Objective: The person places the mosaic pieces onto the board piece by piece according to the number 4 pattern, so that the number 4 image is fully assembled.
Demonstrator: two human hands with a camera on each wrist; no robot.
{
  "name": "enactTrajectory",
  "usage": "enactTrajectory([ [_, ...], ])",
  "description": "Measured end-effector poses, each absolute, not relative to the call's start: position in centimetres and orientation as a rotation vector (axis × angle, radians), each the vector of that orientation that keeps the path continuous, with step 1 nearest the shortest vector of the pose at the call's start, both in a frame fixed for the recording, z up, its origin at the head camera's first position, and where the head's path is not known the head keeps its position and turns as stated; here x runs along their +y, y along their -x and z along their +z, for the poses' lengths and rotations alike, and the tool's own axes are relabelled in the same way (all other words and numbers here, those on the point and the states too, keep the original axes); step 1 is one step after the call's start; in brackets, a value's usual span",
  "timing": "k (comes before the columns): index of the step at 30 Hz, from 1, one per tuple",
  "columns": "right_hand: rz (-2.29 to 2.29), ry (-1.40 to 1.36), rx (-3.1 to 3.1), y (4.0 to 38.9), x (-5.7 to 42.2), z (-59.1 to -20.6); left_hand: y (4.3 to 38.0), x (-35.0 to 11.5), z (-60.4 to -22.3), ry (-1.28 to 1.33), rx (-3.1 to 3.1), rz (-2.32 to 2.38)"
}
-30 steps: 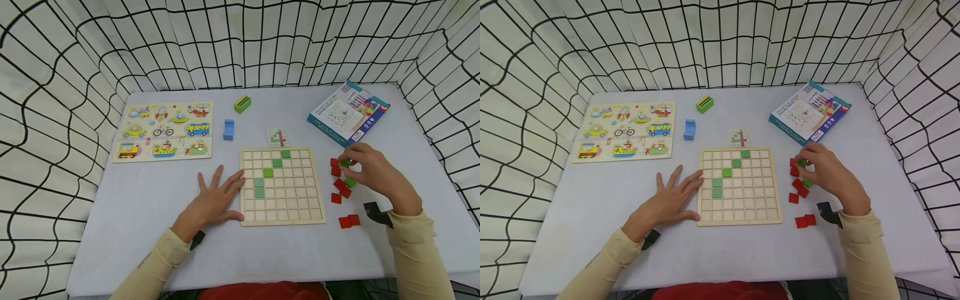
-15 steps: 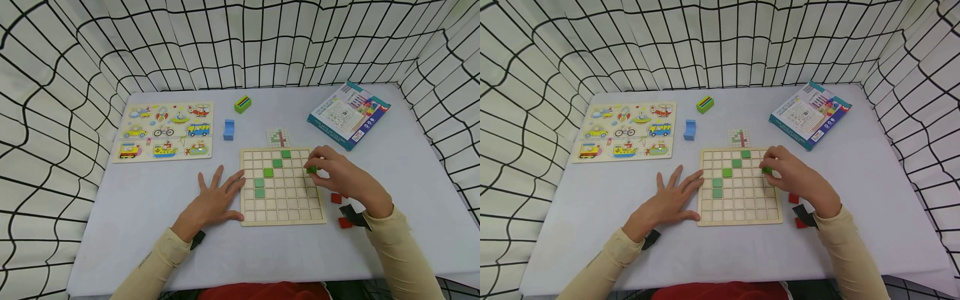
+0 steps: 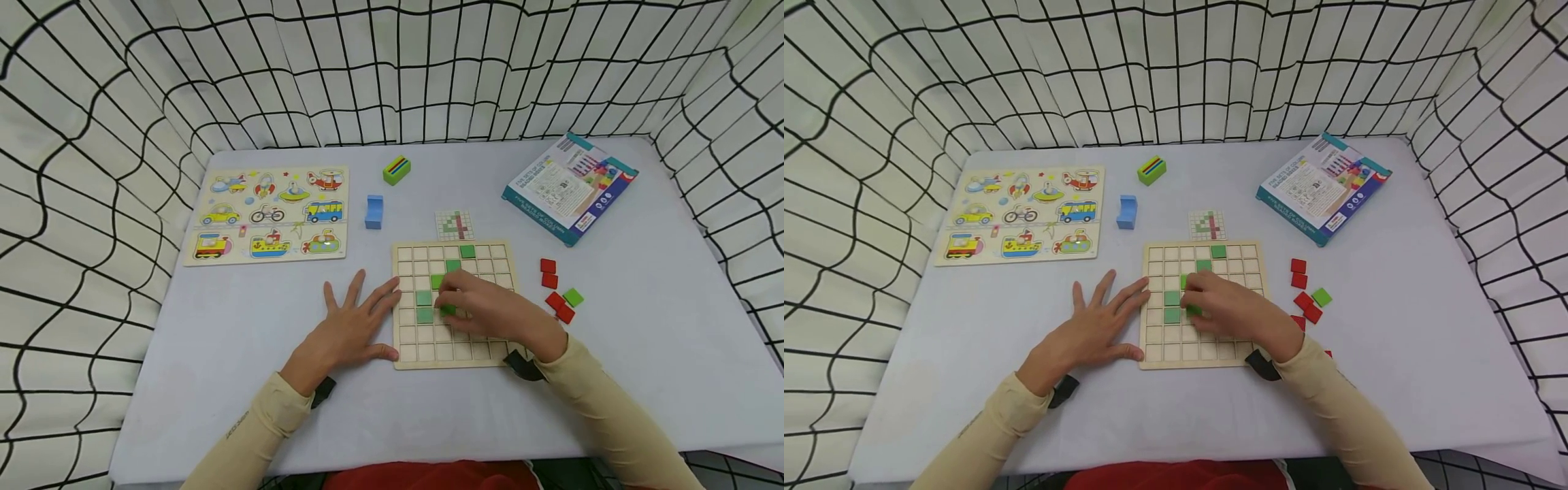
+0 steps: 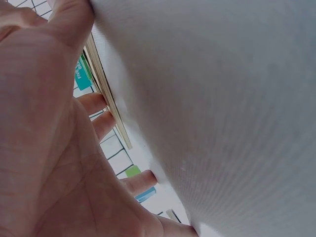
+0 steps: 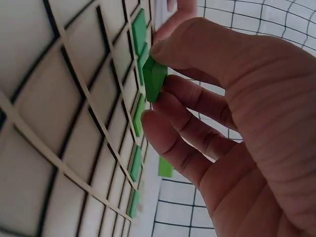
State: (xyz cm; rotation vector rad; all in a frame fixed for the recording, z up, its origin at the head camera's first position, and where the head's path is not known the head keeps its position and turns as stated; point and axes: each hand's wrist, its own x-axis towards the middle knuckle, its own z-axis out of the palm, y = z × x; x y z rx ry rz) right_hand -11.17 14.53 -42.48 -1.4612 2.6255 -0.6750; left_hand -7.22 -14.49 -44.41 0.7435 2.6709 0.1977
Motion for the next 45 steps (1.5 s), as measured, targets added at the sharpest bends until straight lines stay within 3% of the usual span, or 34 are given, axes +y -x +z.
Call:
enactTrajectory([
  [29,-0.607,1.471,2.638,10.8,13.5,-44.1,7.3,-14.4,-44.4,-0.746,2.668,0.172],
  [45,-0.613,1.279,2.724,11.0,17.8,-41.3,7.3,-14.4,-44.4,-0.745,2.675,0.201],
])
